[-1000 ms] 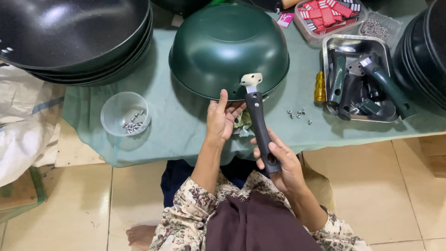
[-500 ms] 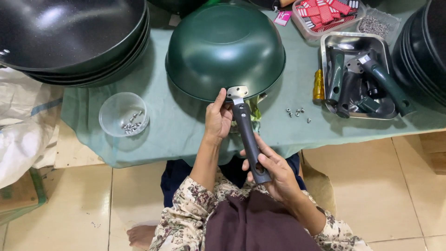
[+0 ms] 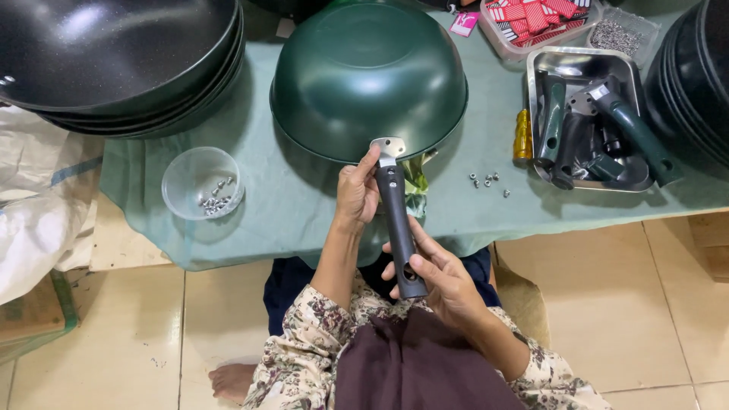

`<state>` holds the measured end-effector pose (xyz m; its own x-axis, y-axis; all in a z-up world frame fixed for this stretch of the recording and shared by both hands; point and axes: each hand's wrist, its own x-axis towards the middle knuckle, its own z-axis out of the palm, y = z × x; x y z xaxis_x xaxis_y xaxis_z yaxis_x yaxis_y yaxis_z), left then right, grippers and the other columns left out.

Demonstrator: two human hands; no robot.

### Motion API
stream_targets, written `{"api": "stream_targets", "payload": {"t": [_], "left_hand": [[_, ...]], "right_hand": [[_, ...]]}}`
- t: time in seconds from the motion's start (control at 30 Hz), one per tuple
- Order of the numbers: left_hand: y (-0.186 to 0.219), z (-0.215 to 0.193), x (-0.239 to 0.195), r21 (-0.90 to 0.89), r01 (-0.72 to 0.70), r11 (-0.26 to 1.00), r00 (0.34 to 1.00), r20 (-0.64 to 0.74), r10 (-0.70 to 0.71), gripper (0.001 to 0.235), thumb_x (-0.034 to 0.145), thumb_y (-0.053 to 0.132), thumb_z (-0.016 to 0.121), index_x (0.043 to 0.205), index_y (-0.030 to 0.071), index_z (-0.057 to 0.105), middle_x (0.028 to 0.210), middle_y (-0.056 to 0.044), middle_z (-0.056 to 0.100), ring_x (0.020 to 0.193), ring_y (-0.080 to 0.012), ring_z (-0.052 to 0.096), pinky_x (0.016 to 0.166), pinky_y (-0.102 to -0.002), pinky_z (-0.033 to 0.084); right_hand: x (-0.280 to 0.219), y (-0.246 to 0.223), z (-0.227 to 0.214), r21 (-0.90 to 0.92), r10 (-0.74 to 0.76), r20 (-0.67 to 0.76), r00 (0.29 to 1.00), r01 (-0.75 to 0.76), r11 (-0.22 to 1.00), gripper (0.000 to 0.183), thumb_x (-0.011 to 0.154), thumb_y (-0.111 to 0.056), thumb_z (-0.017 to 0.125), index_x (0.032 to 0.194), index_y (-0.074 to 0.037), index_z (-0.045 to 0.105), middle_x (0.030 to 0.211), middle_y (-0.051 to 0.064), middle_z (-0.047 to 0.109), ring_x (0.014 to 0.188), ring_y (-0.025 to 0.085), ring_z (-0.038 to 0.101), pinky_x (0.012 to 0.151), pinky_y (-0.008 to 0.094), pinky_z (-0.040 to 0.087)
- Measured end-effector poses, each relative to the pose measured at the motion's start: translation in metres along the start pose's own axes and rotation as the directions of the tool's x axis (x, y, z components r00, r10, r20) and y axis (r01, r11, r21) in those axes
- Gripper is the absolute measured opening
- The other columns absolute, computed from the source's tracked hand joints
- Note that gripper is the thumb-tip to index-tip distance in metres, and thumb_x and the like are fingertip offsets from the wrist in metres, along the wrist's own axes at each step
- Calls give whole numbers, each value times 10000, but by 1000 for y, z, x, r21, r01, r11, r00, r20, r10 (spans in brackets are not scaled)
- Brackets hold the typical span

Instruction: Assembling a handle onto a wok using screws and a manual screwdriver

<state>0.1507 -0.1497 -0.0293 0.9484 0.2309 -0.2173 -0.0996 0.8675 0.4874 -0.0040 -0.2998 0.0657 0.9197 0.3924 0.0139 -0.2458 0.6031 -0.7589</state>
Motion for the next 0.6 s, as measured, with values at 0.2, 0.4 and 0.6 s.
{"api": "stream_targets", "payload": {"t": [0.2,0.4,0.6], "left_hand": [[3,4,-5,21,5,1000,1000,-15,-5,166,890,3,779,816,-138,734,778,-239,721,738,-288,753,745,-458,658],[1,1,-3,18,-2,1000,999,-46,3,184,876,-2,787,794,-151,716,746,-235,711,712,-306,752,703,-462,657],[-1,0,-2,13,-4,1000,999,-35,4,196,878,-2,787,808,-169,711,763,-269,709,717,-321,753,709,-477,652]], "right_hand": [[3,-4,-2,-58,23,25,999,-22,998,646,1007,-49,554,1570,68,258,1197,377,604,855,415,734,543,464,676],[2,-4,0,-81,10,38,999,-7,997,649,1008,-54,567,1565,72,260,1185,355,612,831,386,734,503,457,677],[1,-5,1,-66,21,-6,1000,-21,998,632,998,-57,567,1557,57,295,1176,348,613,820,389,735,499,453,684]]}}
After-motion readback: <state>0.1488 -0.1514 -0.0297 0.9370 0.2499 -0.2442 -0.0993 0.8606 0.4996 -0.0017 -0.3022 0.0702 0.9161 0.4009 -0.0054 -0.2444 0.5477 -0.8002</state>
